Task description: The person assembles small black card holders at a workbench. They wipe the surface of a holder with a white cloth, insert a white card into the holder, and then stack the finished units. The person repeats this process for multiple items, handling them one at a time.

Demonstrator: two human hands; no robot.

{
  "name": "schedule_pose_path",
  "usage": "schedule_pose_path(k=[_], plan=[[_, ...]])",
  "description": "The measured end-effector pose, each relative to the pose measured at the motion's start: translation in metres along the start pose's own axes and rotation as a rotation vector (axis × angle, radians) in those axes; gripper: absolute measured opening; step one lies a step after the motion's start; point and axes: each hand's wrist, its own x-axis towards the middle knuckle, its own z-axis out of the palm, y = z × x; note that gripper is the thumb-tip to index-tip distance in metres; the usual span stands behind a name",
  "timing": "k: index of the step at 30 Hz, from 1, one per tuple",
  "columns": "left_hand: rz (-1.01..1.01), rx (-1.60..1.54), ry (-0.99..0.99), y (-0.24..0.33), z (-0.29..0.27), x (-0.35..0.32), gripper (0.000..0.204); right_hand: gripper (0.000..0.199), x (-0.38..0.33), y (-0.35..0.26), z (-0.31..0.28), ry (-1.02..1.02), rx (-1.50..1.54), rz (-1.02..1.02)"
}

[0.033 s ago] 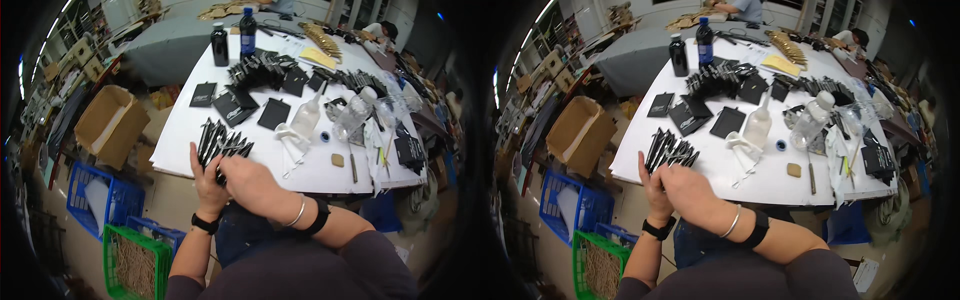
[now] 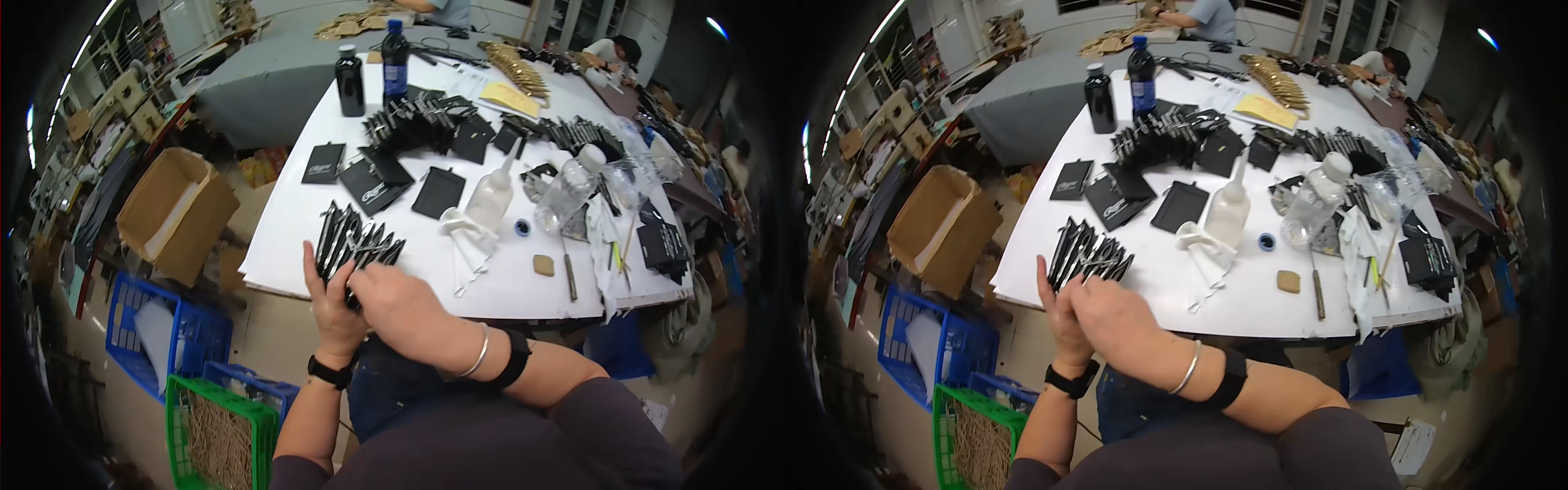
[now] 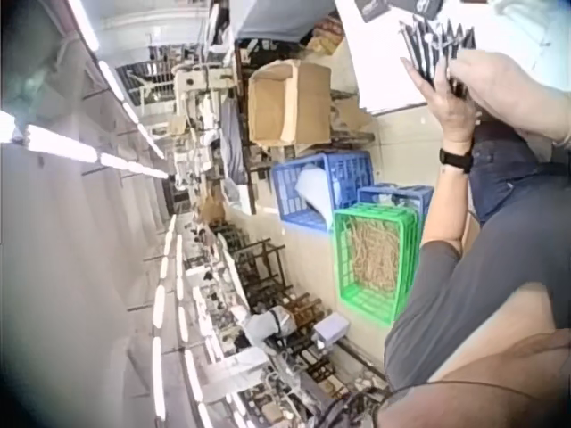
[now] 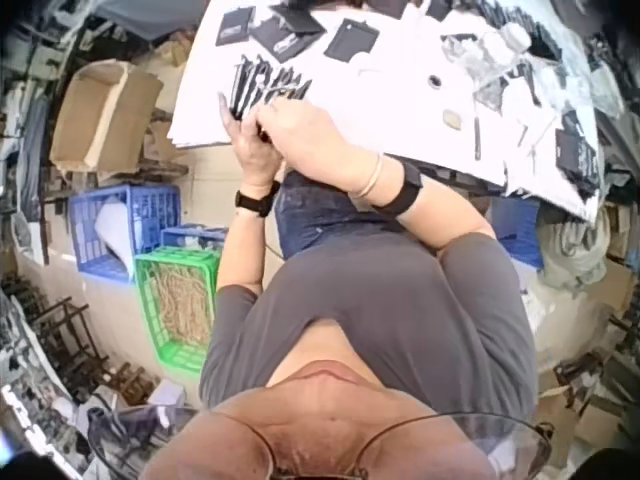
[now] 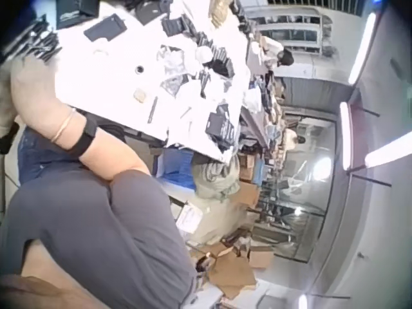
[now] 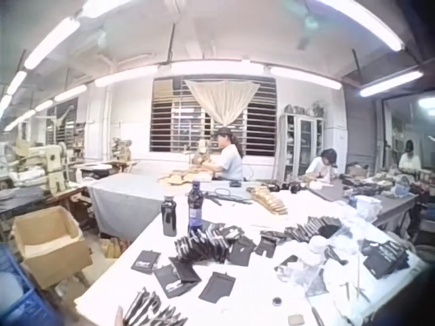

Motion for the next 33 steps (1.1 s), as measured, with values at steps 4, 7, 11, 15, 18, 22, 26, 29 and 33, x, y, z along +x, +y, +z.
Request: schedule_pose_path(k=[4, 7, 11, 15, 18, 22, 26, 29, 33], plan=[[0.002, -0.018, 0.035, -0.001, 0.002, 0.001, 0.060, 0.012, 0.000, 0.003, -0.002, 0.015, -0.017, -0.057], [-0.024, -0.030, 0.014, 0.000, 0.000, 0.005, 0.060, 0.013, 0.008, 0.012, -0.005, 0.069, 0.030, -0.062], [-0.044, -0.079, 0.045, 0.002, 0.006, 0.007, 0.060, 0.007, 0.013, 0.027, -0.009, -0.026, 0.160, 0.107], [-0.021, -0.045, 0.050, 0.001, 0.001, 0.003, 0.062, 0.010, 0.011, 0.027, -0.008, -0.208, 0.287, 0.238], [-0.020, -0.093, 0.020, 0.007, -0.004, 0.006, 0.061, 0.011, 0.010, 0.028, -0.007, -0.242, 0.319, 0.273], [-0.016, -0.165, -0.045, 0.002, -0.010, 0.003, 0.058, 0.011, 0.012, 0.034, -0.007, -0.276, 0.407, 0.313], [0.015, -0.183, -0.052, -0.006, -0.006, -0.001, 0.054, 0.008, 0.008, 0.029, 0.003, -0.150, 0.304, 0.172], [0.015, -0.192, -0.023, -0.005, -0.005, -0.002, 0.053, 0.009, 0.009, 0.029, 0.002, -0.067, 0.185, 0.049], [0.006, -0.198, -0.021, -0.006, -0.005, -0.002, 0.052, 0.005, 0.013, 0.032, -0.002, -0.036, 0.102, -0.015]])
